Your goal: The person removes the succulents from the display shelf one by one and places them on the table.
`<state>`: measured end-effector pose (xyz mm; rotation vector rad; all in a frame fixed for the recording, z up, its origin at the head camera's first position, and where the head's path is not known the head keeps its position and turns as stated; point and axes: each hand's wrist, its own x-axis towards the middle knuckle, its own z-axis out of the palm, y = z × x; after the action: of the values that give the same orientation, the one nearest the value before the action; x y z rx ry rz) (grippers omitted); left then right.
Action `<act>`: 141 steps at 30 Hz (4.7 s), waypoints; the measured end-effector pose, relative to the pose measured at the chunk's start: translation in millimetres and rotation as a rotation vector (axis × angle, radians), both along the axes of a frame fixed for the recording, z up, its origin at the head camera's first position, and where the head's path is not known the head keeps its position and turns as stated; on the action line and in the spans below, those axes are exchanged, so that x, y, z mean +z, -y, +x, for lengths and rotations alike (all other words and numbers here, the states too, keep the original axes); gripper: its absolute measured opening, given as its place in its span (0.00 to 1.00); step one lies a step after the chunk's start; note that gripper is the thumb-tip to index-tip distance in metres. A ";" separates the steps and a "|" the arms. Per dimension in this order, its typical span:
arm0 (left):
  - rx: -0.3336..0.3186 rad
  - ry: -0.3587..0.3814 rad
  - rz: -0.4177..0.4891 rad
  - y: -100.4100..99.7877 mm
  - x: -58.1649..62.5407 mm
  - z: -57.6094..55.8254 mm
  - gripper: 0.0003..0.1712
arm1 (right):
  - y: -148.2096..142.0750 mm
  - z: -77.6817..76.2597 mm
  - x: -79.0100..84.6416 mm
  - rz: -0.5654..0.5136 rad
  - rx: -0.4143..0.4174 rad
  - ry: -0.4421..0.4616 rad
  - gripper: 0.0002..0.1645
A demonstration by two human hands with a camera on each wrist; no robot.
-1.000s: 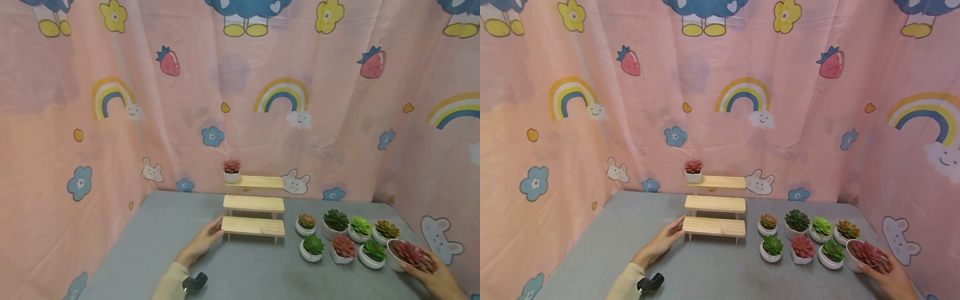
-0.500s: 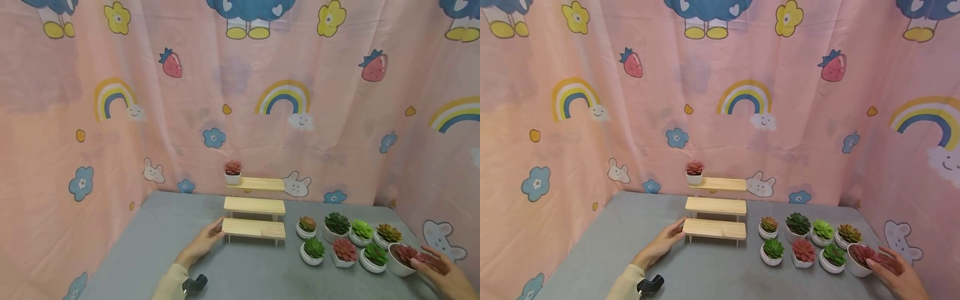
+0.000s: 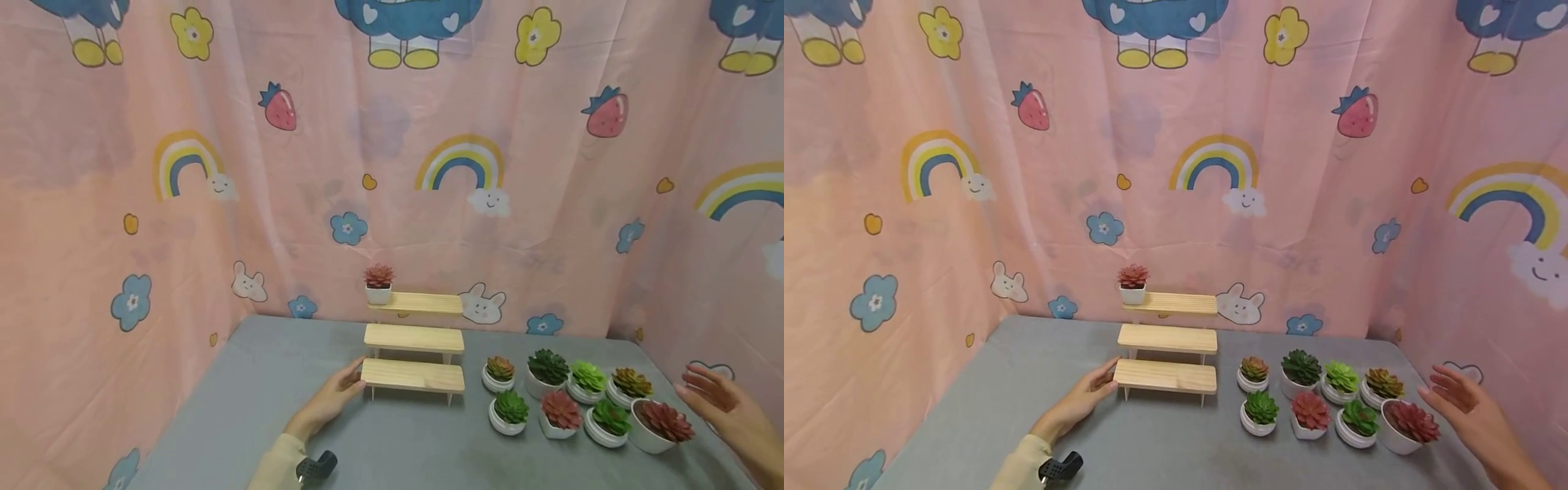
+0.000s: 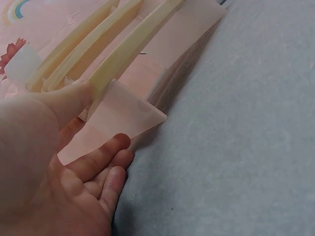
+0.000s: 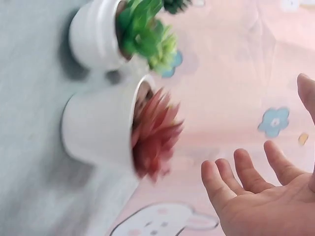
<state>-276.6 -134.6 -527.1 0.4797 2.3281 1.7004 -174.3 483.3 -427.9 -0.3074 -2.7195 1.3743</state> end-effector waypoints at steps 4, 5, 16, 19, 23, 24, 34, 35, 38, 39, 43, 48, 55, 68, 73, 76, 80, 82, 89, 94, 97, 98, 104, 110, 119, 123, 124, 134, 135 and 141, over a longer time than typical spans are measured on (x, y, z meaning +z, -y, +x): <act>-0.006 0.008 0.009 -0.1 2.5 0.9 0.40 | 12.0 -6.4 9.8 0.077 0.053 -0.041 0.49; -0.005 0.011 0.010 -0.1 3.0 1.1 0.40 | 14.4 -7.3 10.5 0.101 0.066 -0.056 0.48; 0.006 0.015 0.002 -1.2 2.6 2.0 0.39 | 43.8 -16.6 14.9 0.100 0.222 -0.177 0.35; 0.002 0.015 0.004 -0.9 2.3 2.2 0.39 | 56.3 -23.3 18.7 0.099 0.251 -0.191 0.36; -0.002 0.016 0.004 -0.6 1.7 2.0 0.39 | 75.2 -31.9 24.1 0.068 0.291 -0.253 0.34; -0.002 0.017 0.005 -0.5 1.7 1.9 0.39 | 80.3 -33.9 25.4 0.063 0.300 -0.275 0.33; -0.010 0.011 0.011 -1.9 2.4 1.4 0.39 | 127.8 -54.0 38.0 0.050 0.358 -0.248 0.37; -0.009 0.010 0.009 -2.1 2.3 1.4 0.39 | 132.7 -56.4 38.3 0.044 0.370 -0.261 0.36; -0.011 0.004 0.007 -2.3 2.6 1.9 0.39 | 148.4 -63.3 41.9 0.033 0.391 -0.260 0.37; -0.009 0.005 0.004 -2.1 2.7 2.0 0.39 | 153.5 -65.9 43.4 0.022 0.400 -0.259 0.37; -0.006 0.011 0.005 -1.1 2.4 1.9 0.40 | 171.9 -77.5 48.5 0.005 0.433 -0.277 0.35; 0.000 0.011 -0.001 -0.1 3.4 0.5 0.39 | 193.0 -88.6 53.3 -0.024 0.468 -0.284 0.34; 0.000 0.006 -0.008 0.5 4.5 -0.9 0.39 | 223.7 -101.1 57.5 -0.105 0.520 -0.237 0.37; -0.008 0.002 0.002 0.1 5.3 0.1 0.40 | 286.6 -136.7 64.3 -0.160 0.574 -0.182 0.40; -0.002 0.008 -0.001 -0.3 5.5 0.4 0.40 | 316.7 -150.7 66.3 -0.208 0.585 -0.160 0.41; 0.001 0.004 -0.001 -0.3 6.6 0.7 0.40 | 335.2 -158.7 66.7 -0.237 0.578 -0.166 0.43; -0.009 0.007 0.009 -0.6 5.6 0.4 0.40 | 356.7 -168.9 65.3 -0.274 0.548 -0.161 0.49; -0.018 0.014 0.015 -0.7 4.5 0.8 0.40 | 365.9 -173.7 63.5 -0.294 0.535 -0.147 0.51; -0.032 -0.004 0.025 -0.1 4.0 3.2 0.40 | 389.1 -184.8 62.3 -0.336 0.529 -0.114 0.55; -0.016 -0.004 0.023 0.5 3.6 2.1 0.39 | 397.8 -188.3 64.5 -0.359 0.523 -0.094 0.54; -0.008 0.006 0.018 -0.7 5.2 2.5 0.38 | 400.5 -191.5 60.4 -0.355 0.514 -0.100 0.52; -0.007 0.007 0.015 -1.4 6.3 2.9 0.39 | 401.3 -191.6 60.1 -0.356 0.510 -0.103 0.51; -0.003 0.002 -0.001 -3.2 10.2 3.4 0.39 | 408.3 -189.9 61.7 -0.310 0.474 -0.152 0.46; -0.002 0.019 -0.005 -2.6 7.5 2.1 0.39 | 412.0 -186.3 58.8 -0.238 0.446 -0.183 0.37; 0.002 0.009 0.004 1.2 3.3 0.2 0.39 | 395.6 -176.4 57.4 -0.209 0.439 -0.203 0.35; -0.002 0.004 0.000 0.8 2.9 -0.4 0.40 | 382.9 -173.3 60.2 -0.171 0.467 -0.225 0.34; -0.004 0.002 0.000 0.5 3.0 -0.4 0.40 | 380.0 -171.8 61.3 -0.166 0.471 -0.234 0.34; 0.001 0.003 0.002 -0.1 4.2 1.2 0.40 | 348.7 -148.1 67.0 -0.151 0.507 -0.314 0.32; 0.002 0.006 0.003 -0.1 3.9 0.9 0.40 | 344.9 -146.2 66.5 -0.149 0.506 -0.315 0.32; 0.002 0.006 -0.004 -0.6 2.2 1.4 0.39 | 324.3 -132.2 66.3 -0.117 0.502 -0.303 0.35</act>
<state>-275.2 -134.0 -524.9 0.4712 2.3286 1.6958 -306.5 158.9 -361.5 0.5723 -2.5554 1.5332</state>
